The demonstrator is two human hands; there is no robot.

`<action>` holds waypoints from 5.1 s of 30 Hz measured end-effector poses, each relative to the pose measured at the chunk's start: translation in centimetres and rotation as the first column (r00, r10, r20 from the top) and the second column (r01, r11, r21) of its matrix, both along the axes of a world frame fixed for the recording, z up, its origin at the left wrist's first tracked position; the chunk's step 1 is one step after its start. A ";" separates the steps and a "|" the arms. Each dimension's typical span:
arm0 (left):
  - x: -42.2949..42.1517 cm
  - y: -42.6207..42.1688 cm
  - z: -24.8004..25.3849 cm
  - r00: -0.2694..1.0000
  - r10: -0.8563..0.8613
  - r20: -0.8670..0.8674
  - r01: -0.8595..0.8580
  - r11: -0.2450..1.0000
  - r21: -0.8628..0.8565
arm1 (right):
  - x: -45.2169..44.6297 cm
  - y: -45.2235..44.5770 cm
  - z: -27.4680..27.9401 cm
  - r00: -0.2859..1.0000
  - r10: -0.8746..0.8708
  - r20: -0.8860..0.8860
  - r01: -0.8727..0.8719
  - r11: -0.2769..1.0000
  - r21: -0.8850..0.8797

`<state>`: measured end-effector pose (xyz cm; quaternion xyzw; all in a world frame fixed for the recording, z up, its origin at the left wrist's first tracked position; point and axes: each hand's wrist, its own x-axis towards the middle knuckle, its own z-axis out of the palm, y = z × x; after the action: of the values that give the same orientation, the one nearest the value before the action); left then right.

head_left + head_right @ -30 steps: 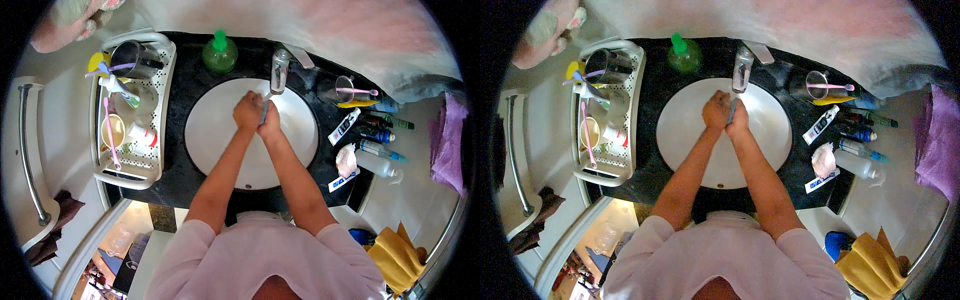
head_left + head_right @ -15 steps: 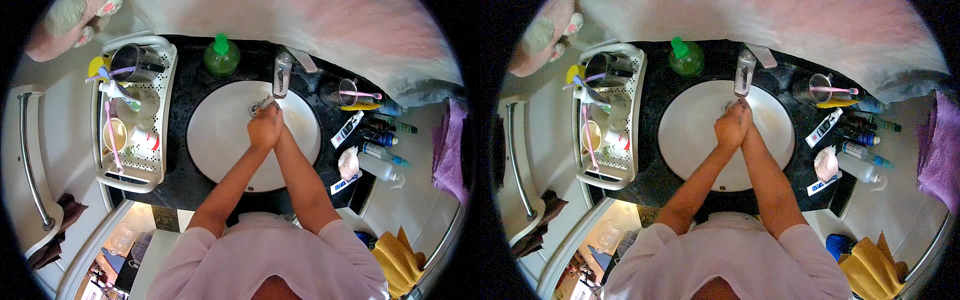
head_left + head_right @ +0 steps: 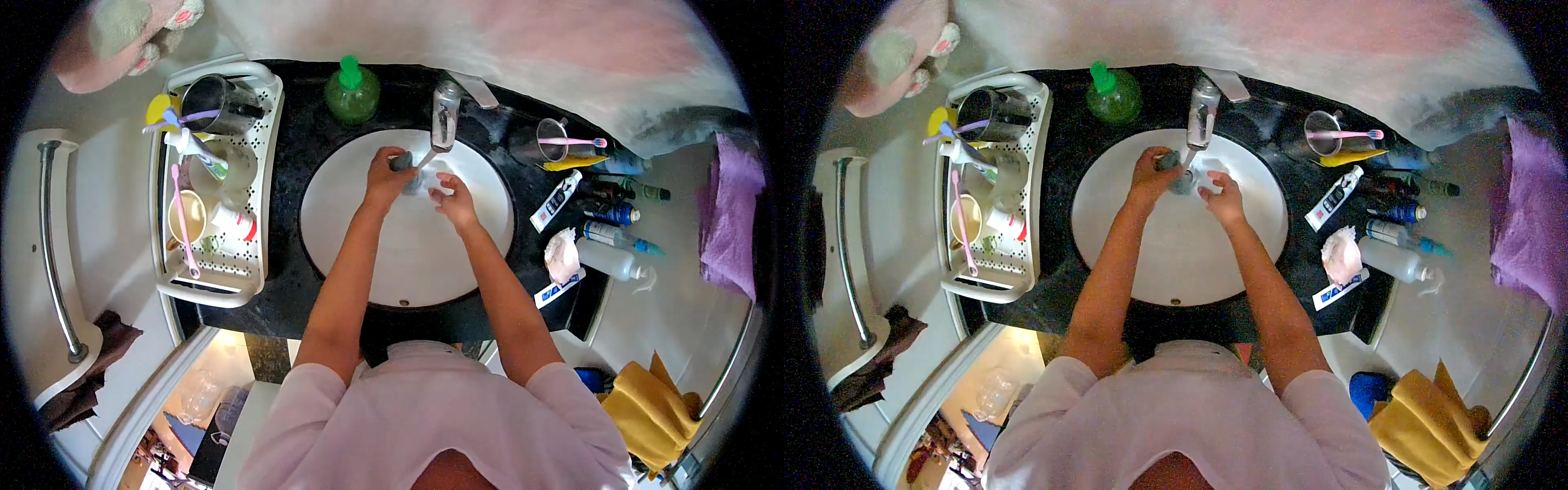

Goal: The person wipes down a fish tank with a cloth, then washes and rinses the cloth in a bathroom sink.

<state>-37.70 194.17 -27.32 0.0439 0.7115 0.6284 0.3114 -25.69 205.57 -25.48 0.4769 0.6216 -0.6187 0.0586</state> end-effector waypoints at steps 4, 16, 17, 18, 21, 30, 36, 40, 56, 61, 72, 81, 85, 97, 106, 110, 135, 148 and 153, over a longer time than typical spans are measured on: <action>-0.3 1.9 2.0 0.886 -0.264 -0.381 0.162 0.946 -0.280 | 2.7 -0.3 2.1 0.871 0.474 0.129 -0.437 0.630 0.642; 0.2 0.4 7.8 0.598 -0.629 -0.497 0.119 0.683 -0.721 | -6.2 1.1 18.9 0.753 0.647 -0.124 0.148 0.017 0.989; 0.5 -0.6 7.9 0.594 -0.604 -0.531 0.099 0.710 -0.697 | -5.8 1.4 17.9 0.757 0.641 -0.128 0.149 0.021 0.989; 0.7 -1.6 8.8 0.664 -0.545 -0.511 0.127 0.756 -0.642 | -4.9 1.8 16.0 0.759 0.646 -0.080 0.100 0.006 0.995; 1.2 -4.6 9.0 0.726 -0.422 -0.544 0.192 0.883 -0.429 | -2.2 1.0 15.2 0.754 0.656 -0.047 0.036 0.030 0.999; 9.1 -9.7 14.5 0.520 -0.641 -0.565 0.566 0.753 -0.335 | 6.3 -6.9 8.5 0.994 -0.092 -0.055 0.007 0.566 -0.824; 13.0 -10.6 14.0 0.421 -0.715 -0.558 0.727 0.633 -0.264 | 8.5 -7.8 -0.5 0.968 -0.229 -0.098 0.010 0.428 -0.904; 10.0 -11.1 13.4 0.782 -0.537 -0.318 0.602 0.783 0.159 | 10.0 -6.8 3.8 0.902 -0.359 -0.239 -0.022 0.516 -0.857; 5.2 -7.2 16.3 0.645 -0.762 -0.064 0.670 0.523 0.527 | 6.9 -7.2 12.3 0.911 0.059 -0.407 -0.375 0.528 -0.762; 5.8 -6.4 16.1 0.763 -0.635 -0.120 0.602 0.631 0.489 | 5.7 -8.0 14.9 0.930 0.017 -0.367 -0.289 0.649 -0.704; 6.9 -4.5 12.5 0.946 -0.099 0.308 -0.060 0.881 0.469 | 3.2 -9.3 13.8 0.908 0.400 -0.127 -0.416 0.895 -0.159; 7.9 -3.9 11.4 0.946 0.210 0.248 -0.302 0.852 0.427 | 2.4 -10.1 12.0 0.806 0.525 0.273 -0.586 0.646 0.489; 7.4 -3.7 10.6 0.862 0.323 0.392 -0.470 0.798 0.377 | 2.0 -11.2 13.2 0.770 0.468 0.434 -0.637 0.516 0.573; 6.3 -12.3 14.6 0.678 -0.462 -0.572 0.086 0.822 -0.563 | 4.2 -7.6 8.5 0.801 0.591 0.092 -0.597 0.784 0.169; -2.6 -22.8 18.6 0.455 -0.449 -0.769 -0.627 0.452 -0.635 | 7.6 -5.4 5.2 0.682 0.731 0.034 -0.635 0.569 0.522; -3.0 -22.7 17.2 0.424 -0.444 -0.789 -0.653 0.454 -0.606 | 5.8 -8.6 12.4 0.847 0.527 0.061 -0.530 0.835 0.145; 4.7 -17.4 18.5 0.894 -0.053 -0.445 0.176 0.955 0.238 | 3.9 -6.5 14.2 0.906 0.058 -0.419 -0.069 0.998 -0.011; 15.0 -11.5 18.0 0.935 -0.095 0.343 -0.203 0.649 0.733 | 4.0 -16.3 16.7 0.576 0.479 -0.662 0.154 0.732 0.664; 21.9 -15.5 25.2 0.707 0.306 -0.638 -0.092 0.934 0.346 | 6.3 -13.9 20.5 0.517 -0.344 -0.784 0.120 0.936 -0.331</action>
<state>-15.82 178.64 -2.07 0.2386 0.6763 0.6949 -0.0521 -19.36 191.71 -4.98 0.1955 0.4268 -0.8407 -0.2700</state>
